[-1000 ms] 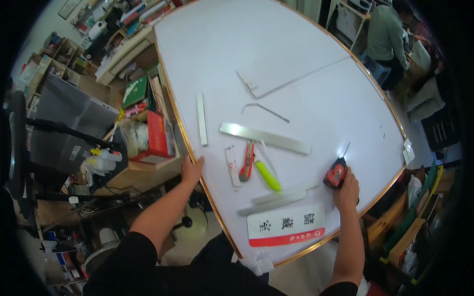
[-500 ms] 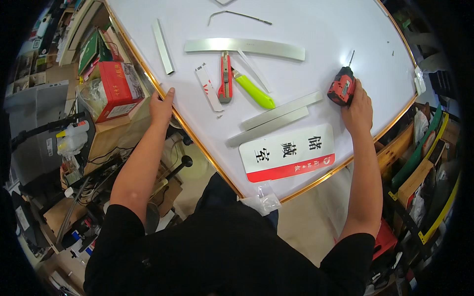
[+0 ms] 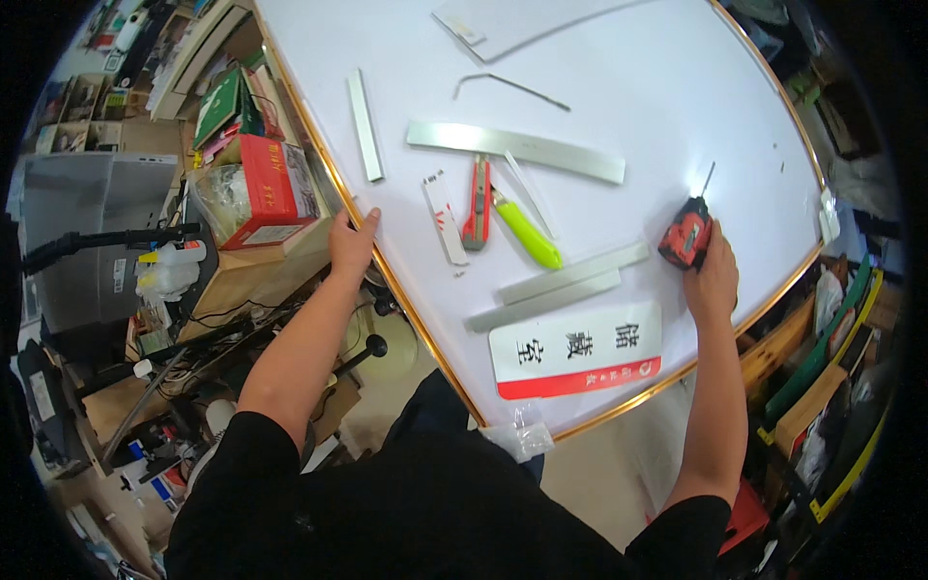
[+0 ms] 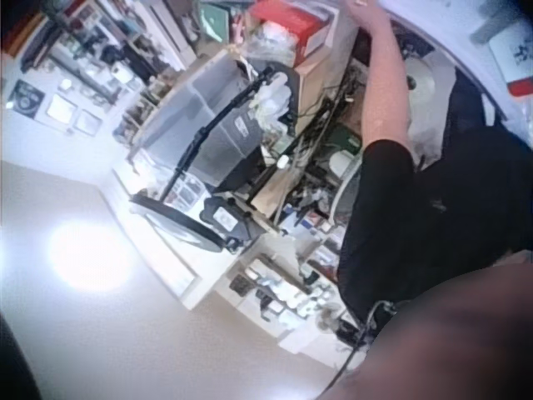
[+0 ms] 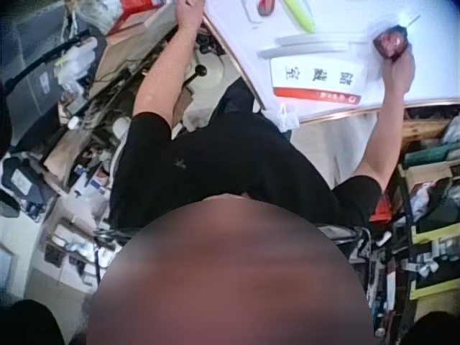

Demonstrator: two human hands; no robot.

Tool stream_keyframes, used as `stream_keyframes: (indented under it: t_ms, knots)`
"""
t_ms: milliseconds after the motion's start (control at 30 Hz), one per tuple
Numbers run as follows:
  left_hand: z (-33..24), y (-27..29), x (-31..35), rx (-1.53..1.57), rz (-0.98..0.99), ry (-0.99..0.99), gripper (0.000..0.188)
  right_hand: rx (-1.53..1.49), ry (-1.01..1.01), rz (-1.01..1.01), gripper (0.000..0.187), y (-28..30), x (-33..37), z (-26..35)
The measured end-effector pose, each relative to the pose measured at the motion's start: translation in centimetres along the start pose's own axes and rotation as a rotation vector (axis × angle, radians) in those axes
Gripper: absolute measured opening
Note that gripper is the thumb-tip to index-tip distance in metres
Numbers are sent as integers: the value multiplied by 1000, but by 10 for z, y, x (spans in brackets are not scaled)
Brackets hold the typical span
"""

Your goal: The person assembles a sign by cutting white strips with a utility knife, positioning them on a white board, and securing them with a cordless drill. They handle screws and strips, aligning and fastening components along the board's edge.

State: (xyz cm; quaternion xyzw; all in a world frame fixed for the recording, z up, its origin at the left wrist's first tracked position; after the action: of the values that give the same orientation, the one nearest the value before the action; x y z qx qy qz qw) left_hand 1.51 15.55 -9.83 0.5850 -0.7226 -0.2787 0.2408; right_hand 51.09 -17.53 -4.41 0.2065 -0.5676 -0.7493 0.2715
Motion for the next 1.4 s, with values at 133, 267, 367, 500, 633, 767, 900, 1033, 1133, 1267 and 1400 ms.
stream_keyframes:
  t_ms: [133,267,367,500,633,767,900,1033,1133,1267,1400]
  knots:
    - [8,-1,0,-34,-17,-8,59,-283,-62,-23,69,25,6,25]
    - [8,-1,3,-75,-3,28,66,-962,31,236,65,59,12,103]
    - [7,0,0,-28,4,19,67,-1331,-129,662,62,73,10,192]
    - [8,1,-2,19,36,-7,68,-904,127,652,39,71,-3,328]
    - [2,3,1,-39,-45,-90,54,-368,415,698,40,34,-21,453]
    - [-3,4,-1,3,61,-13,64,-175,540,688,32,4,-20,538]
    - [-8,6,2,-40,62,48,71,-19,619,596,34,-11,-18,579]
    - [-9,7,1,-41,76,42,77,39,645,589,33,-23,-17,596]
    - [-8,8,2,-46,85,61,77,91,643,582,33,-29,-15,604]
    - [-10,8,3,-54,78,42,77,90,629,593,33,-32,-15,607]
    - [-9,8,3,-55,101,64,78,133,707,503,34,-29,-13,612]
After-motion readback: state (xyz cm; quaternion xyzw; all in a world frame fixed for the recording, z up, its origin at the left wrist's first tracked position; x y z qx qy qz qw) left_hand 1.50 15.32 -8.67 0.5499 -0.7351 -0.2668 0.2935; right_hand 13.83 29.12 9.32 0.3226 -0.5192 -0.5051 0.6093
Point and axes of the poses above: each hand's wrist, its own x-axis away from the middle knuckle, its own y-axis out of the back of the hand, z = x × y, the point moved 4 cm from there along -x, towards the middle knuckle, and after that the axes turned 12 degrees about -y, right-handed, at the moved point
